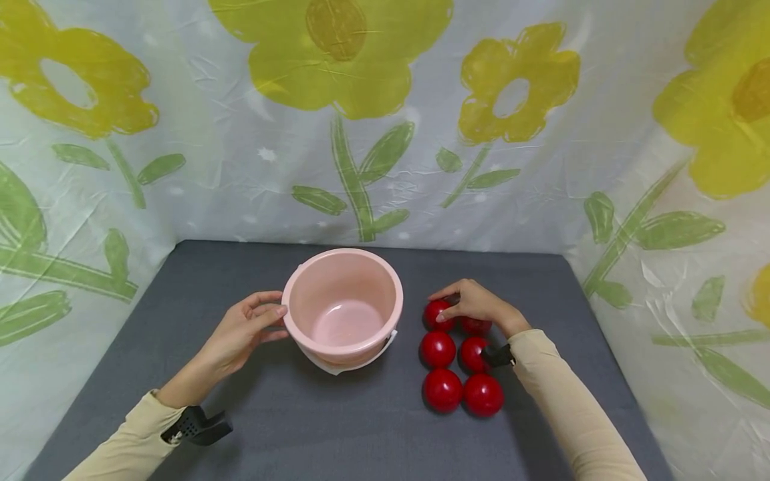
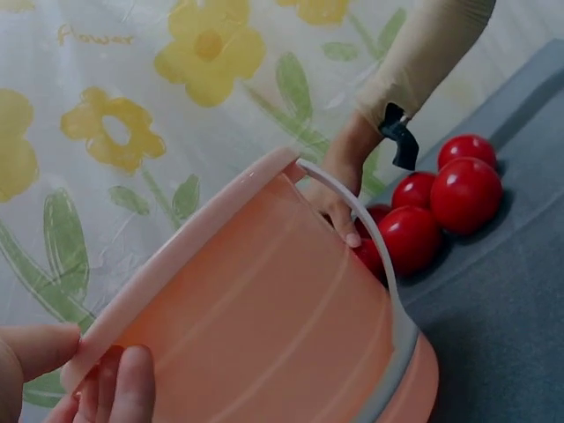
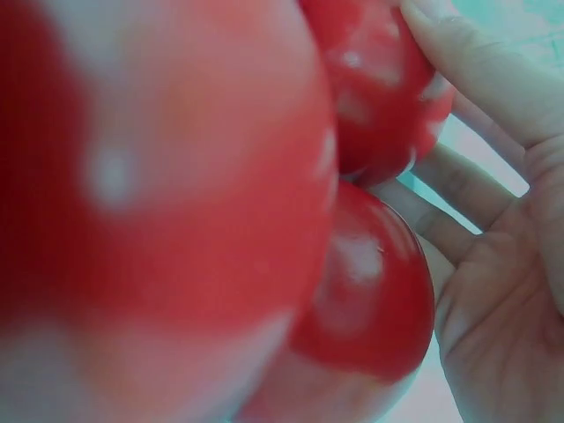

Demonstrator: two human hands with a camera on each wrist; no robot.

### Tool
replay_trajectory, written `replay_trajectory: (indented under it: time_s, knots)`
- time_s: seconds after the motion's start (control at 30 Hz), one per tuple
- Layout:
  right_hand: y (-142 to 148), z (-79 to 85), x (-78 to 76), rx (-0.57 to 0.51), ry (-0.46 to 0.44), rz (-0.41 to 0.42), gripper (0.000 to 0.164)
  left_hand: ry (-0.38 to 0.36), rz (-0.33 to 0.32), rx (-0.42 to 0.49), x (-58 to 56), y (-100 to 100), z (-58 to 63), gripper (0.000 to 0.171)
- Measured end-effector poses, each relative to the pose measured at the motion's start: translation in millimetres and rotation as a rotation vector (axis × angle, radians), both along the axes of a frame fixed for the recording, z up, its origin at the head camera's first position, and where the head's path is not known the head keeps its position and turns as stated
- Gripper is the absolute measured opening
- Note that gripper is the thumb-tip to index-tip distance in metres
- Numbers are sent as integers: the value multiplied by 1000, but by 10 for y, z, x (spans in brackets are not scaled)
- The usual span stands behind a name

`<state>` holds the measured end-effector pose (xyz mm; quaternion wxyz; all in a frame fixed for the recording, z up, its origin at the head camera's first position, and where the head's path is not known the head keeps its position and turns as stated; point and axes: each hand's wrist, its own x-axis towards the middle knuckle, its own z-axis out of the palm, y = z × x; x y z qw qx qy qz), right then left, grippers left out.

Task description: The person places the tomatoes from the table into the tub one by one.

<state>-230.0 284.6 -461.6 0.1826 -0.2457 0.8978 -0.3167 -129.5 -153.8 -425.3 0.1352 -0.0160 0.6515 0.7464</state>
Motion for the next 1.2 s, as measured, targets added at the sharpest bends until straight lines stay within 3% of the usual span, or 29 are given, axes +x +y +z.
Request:
replay_trajectory:
  time_s: [0.33, 0.53, 0.97, 1.2]
  knots:
    - [7, 93, -3, 0, 2, -24, 49, 8, 11, 36, 4, 42, 34, 56]
    - [-38, 327, -58, 17, -17, -21, 52, 29, 4, 38, 18, 36, 49, 60]
    - [-164, 863, -127, -51, -112, -52, 54, 37, 46, 33, 24, 74, 30, 56]
    - [-252, 1088, -159, -73, -61, -7, 53, 46, 44, 17, 15, 82, 30, 55]
